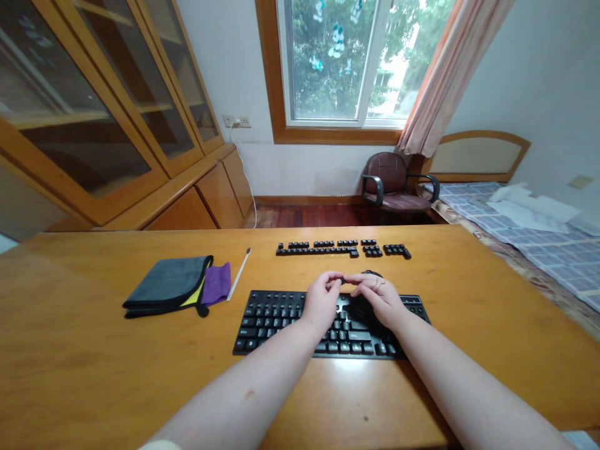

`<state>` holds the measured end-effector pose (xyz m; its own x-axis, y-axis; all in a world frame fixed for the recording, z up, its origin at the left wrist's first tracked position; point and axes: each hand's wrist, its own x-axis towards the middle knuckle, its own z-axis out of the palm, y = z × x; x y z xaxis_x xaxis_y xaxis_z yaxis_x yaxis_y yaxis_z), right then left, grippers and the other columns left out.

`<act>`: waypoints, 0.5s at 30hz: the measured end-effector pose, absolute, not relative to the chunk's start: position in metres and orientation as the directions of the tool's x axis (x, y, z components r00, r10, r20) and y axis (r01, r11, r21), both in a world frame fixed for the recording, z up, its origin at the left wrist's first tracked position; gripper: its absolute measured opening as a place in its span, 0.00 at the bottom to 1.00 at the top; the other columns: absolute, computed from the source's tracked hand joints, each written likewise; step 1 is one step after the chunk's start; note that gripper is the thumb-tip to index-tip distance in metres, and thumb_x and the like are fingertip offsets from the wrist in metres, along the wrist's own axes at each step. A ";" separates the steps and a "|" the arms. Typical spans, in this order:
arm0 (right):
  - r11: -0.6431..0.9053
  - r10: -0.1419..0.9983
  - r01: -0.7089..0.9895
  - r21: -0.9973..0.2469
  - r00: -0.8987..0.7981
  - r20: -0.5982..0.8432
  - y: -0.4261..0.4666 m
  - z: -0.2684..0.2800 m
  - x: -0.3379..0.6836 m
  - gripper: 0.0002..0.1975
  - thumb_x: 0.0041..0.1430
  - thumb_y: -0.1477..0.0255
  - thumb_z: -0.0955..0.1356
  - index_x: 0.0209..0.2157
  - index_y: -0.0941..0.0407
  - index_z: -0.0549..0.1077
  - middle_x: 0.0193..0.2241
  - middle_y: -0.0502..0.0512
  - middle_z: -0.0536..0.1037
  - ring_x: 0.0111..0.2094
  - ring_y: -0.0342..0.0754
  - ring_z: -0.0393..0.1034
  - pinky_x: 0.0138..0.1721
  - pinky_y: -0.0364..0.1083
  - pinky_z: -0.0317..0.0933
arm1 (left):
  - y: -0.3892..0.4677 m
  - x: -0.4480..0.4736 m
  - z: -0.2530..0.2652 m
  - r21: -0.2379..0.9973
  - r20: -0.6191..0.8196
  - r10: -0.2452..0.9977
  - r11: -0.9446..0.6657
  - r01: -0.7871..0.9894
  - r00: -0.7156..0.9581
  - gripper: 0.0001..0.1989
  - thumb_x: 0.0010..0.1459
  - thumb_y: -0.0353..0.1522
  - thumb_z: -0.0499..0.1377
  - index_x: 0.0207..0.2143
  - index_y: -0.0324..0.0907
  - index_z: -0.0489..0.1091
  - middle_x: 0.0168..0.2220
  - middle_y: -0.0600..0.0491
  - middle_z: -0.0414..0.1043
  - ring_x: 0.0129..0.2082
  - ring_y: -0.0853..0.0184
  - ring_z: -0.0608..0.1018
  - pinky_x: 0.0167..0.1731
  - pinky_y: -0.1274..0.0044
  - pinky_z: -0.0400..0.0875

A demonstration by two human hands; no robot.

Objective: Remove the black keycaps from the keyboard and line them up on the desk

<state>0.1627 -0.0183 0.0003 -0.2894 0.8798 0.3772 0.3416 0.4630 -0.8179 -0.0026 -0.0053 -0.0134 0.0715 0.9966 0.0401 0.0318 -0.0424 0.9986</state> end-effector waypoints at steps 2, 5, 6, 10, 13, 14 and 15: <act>0.451 0.892 0.330 -0.829 -0.207 0.402 -0.018 -0.002 0.162 0.18 0.63 0.65 0.58 0.28 0.55 0.75 0.40 0.58 0.76 0.44 0.51 0.69 0.47 0.52 0.62 | -0.005 -0.003 -0.015 0.998 0.055 0.996 -0.058 0.033 0.071 0.07 0.56 0.30 0.54 0.38 0.41 0.69 0.35 0.52 0.73 0.34 0.69 0.75 0.39 0.76 0.68; 0.452 0.884 0.396 -0.799 -0.077 0.461 -0.016 -0.001 0.161 0.17 0.64 0.65 0.57 0.35 0.55 0.74 0.33 0.57 0.75 0.39 0.50 0.70 0.42 0.50 0.63 | -0.003 -0.003 -0.019 0.997 0.063 0.996 -0.066 0.049 0.062 0.08 0.56 0.30 0.54 0.38 0.41 0.69 0.34 0.52 0.73 0.33 0.69 0.74 0.38 0.76 0.68; 0.450 0.877 0.447 -0.773 -0.060 0.477 -0.016 0.000 0.161 0.16 0.64 0.66 0.57 0.37 0.55 0.73 0.31 0.56 0.75 0.37 0.49 0.70 0.41 0.50 0.63 | -0.003 -0.003 -0.020 0.996 0.063 0.996 -0.067 0.053 0.059 0.08 0.56 0.30 0.54 0.39 0.41 0.69 0.33 0.52 0.73 0.33 0.69 0.74 0.38 0.76 0.68; 0.457 0.866 0.610 -0.647 -0.137 0.482 -0.013 0.004 0.161 0.11 0.58 0.65 0.65 0.41 0.53 0.73 0.32 0.55 0.74 0.35 0.49 0.69 0.38 0.49 0.64 | -0.002 -0.001 -0.021 0.996 0.085 0.994 -0.088 0.035 0.073 0.07 0.56 0.29 0.55 0.39 0.41 0.68 0.36 0.51 0.72 0.36 0.69 0.74 0.41 0.76 0.67; 0.518 0.842 0.620 -0.589 -0.248 0.480 -0.011 0.001 0.160 0.12 0.55 0.66 0.67 0.41 0.52 0.74 0.37 0.56 0.74 0.38 0.49 0.70 0.40 0.48 0.65 | -0.004 0.000 -0.017 0.996 0.083 0.991 -0.085 0.010 0.101 0.07 0.55 0.29 0.56 0.39 0.40 0.67 0.37 0.50 0.71 0.37 0.68 0.74 0.41 0.75 0.67; 0.537 0.833 0.618 -0.575 -0.279 0.479 -0.011 -0.001 0.159 0.11 0.56 0.67 0.67 0.41 0.52 0.74 0.38 0.55 0.75 0.39 0.49 0.70 0.41 0.48 0.65 | -0.004 0.000 -0.016 0.997 0.077 0.991 -0.078 0.000 0.113 0.08 0.55 0.29 0.56 0.39 0.40 0.67 0.37 0.50 0.71 0.37 0.68 0.74 0.41 0.75 0.68; 0.547 0.827 0.617 -0.565 -0.295 0.479 -0.011 -0.003 0.159 0.10 0.57 0.68 0.66 0.41 0.51 0.74 0.38 0.55 0.75 0.40 0.49 0.70 0.42 0.48 0.65 | -0.005 0.000 -0.015 0.997 0.071 0.990 -0.070 -0.010 0.124 0.09 0.55 0.29 0.57 0.40 0.40 0.66 0.36 0.50 0.71 0.36 0.69 0.74 0.40 0.75 0.68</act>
